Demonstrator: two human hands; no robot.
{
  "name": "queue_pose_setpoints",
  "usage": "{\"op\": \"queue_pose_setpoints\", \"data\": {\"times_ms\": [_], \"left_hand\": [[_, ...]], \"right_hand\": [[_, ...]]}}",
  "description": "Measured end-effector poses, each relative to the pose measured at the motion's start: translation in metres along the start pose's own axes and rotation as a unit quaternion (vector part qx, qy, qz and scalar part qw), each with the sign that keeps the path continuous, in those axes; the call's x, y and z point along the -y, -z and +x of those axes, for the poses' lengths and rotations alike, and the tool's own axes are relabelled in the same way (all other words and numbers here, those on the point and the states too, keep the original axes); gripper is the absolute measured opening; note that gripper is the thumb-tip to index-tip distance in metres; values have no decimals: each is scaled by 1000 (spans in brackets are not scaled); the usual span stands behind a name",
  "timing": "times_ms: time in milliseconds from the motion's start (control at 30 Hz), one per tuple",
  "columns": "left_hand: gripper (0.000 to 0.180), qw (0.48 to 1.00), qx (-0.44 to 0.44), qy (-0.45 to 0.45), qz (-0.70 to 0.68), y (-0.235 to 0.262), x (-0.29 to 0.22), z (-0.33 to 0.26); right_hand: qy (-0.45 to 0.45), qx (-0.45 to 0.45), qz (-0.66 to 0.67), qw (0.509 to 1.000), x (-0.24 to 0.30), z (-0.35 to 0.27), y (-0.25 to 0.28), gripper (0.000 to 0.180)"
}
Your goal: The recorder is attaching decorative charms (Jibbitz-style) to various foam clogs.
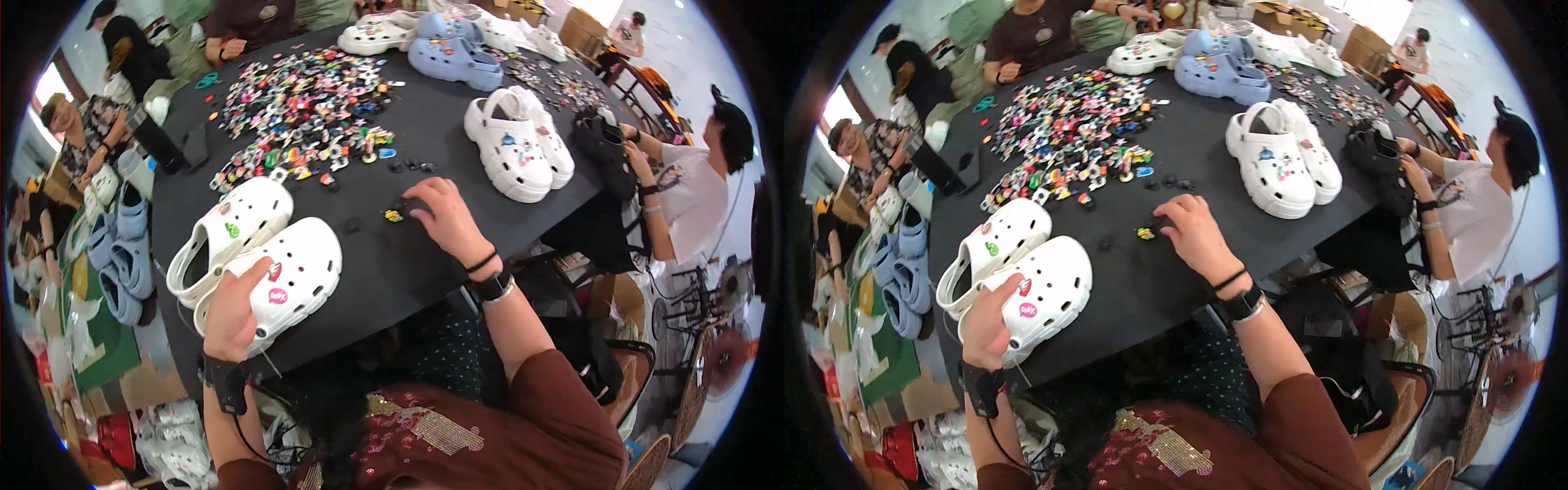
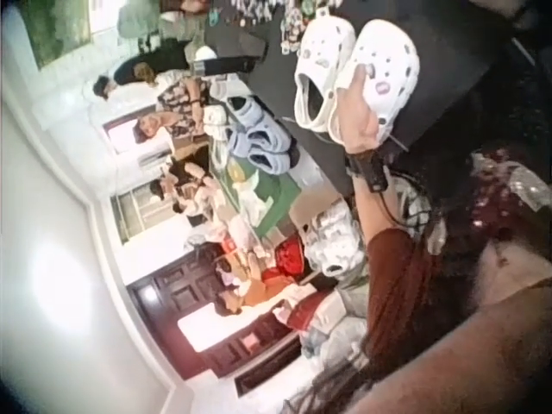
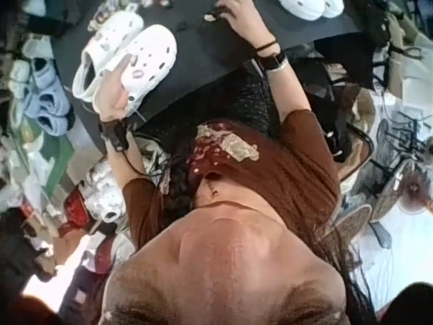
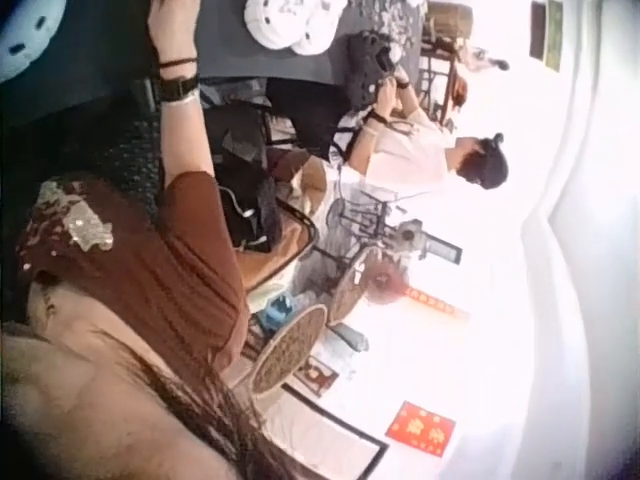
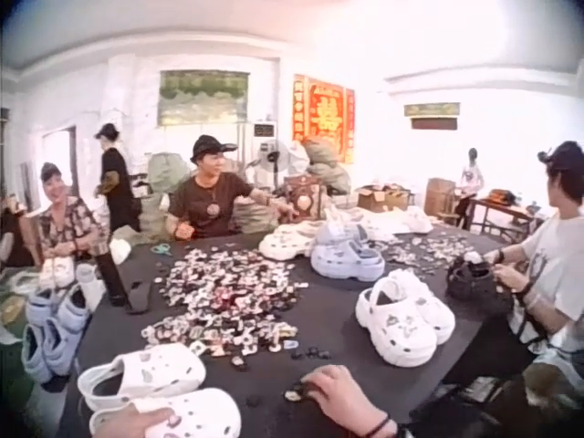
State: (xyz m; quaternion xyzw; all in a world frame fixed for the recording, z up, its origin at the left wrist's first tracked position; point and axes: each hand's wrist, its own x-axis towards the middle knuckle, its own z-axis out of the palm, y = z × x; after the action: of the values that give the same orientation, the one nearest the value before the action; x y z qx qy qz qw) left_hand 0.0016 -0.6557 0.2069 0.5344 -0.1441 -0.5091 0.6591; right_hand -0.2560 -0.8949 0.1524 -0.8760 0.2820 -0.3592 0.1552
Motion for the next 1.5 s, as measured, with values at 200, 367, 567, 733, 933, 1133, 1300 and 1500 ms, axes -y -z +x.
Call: {"op": "queue_pose_setpoints", "data": {"times_ms": [200, 367, 567, 733, 933, 1133, 1300, 1500], "left_hand": [[48, 999, 0, -39, 8, 6, 3, -5], [47, 999, 1, -40, 19, -6, 3, -8], [47, 999, 13, -51, 13, -1, 7, -7], [47, 998, -3, -63, 24, 13, 14, -10], [41, 998, 8, -65, 14, -4, 13, -6], [38, 998, 17, -61, 12, -4, 8, -13], [36, 998, 27, -59, 15, -5, 7, -15], [35, 998, 39, -56, 15, -5, 10, -16]], "right_hand": [[48, 176, 41, 982, -24, 20, -24, 39], [6, 250, 49, 967, -30, 37, -17, 33], [62, 191, 48, 979, -33, 32, -21, 21], [-13, -24, 110, 994, -16, 31, -16, 12], [-301, 54, 520, 798, 1, 21, 8, 20], [-304, 94, 544, 776, 35, 14, 1, 20], [-269, 131, 501, 812, 57, 9, 1, 23], [-178, 164, 453, 858, 94, 7, -4, 16]]}}
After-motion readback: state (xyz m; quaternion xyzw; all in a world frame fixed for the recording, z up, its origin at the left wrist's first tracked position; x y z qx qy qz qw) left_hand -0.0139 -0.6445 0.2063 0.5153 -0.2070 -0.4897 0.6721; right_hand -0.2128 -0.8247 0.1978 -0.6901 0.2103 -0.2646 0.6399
